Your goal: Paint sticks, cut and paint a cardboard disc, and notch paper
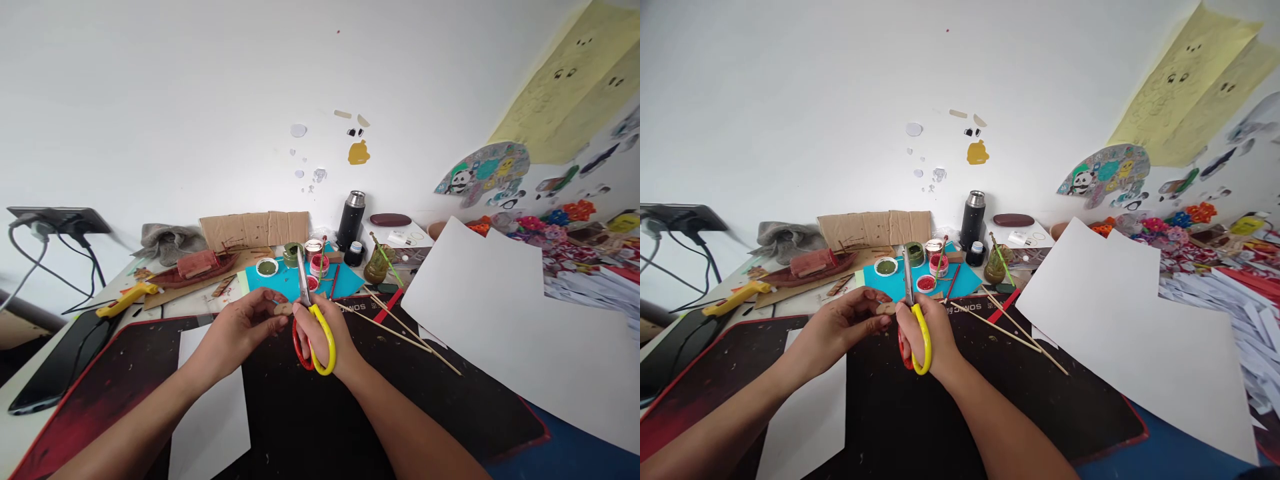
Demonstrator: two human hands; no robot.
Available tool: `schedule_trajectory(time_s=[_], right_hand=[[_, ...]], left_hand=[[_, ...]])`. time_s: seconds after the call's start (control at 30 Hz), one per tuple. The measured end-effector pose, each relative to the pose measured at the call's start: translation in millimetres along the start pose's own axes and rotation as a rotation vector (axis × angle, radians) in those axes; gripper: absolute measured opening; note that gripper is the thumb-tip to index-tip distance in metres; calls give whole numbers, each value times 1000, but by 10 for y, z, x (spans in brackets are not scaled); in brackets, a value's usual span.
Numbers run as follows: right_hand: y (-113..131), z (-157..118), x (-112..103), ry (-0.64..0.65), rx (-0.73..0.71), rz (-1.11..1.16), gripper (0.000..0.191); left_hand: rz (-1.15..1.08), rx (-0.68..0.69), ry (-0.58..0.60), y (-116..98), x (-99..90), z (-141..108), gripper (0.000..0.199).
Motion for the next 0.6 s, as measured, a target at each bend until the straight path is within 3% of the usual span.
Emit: schedule_trajectory(time_s=[0.23,0.6], right_hand=[[14,6,8,39,-25,18,44],[21,21,-38,-15,2,-14,45]], left_hand=[[-68,29,5,-3,5,6,44],[-196,17,37,10,-13,36,50]])
Point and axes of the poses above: each hand's wrist, its own z-axis towards the middle knuckle, its own x-axis out of the palm, y = z × x, the point moved 5 cm from there along z, towards the middle knuckle, and after that the axes turned 8 degrees about y, right-handed, at the moved point
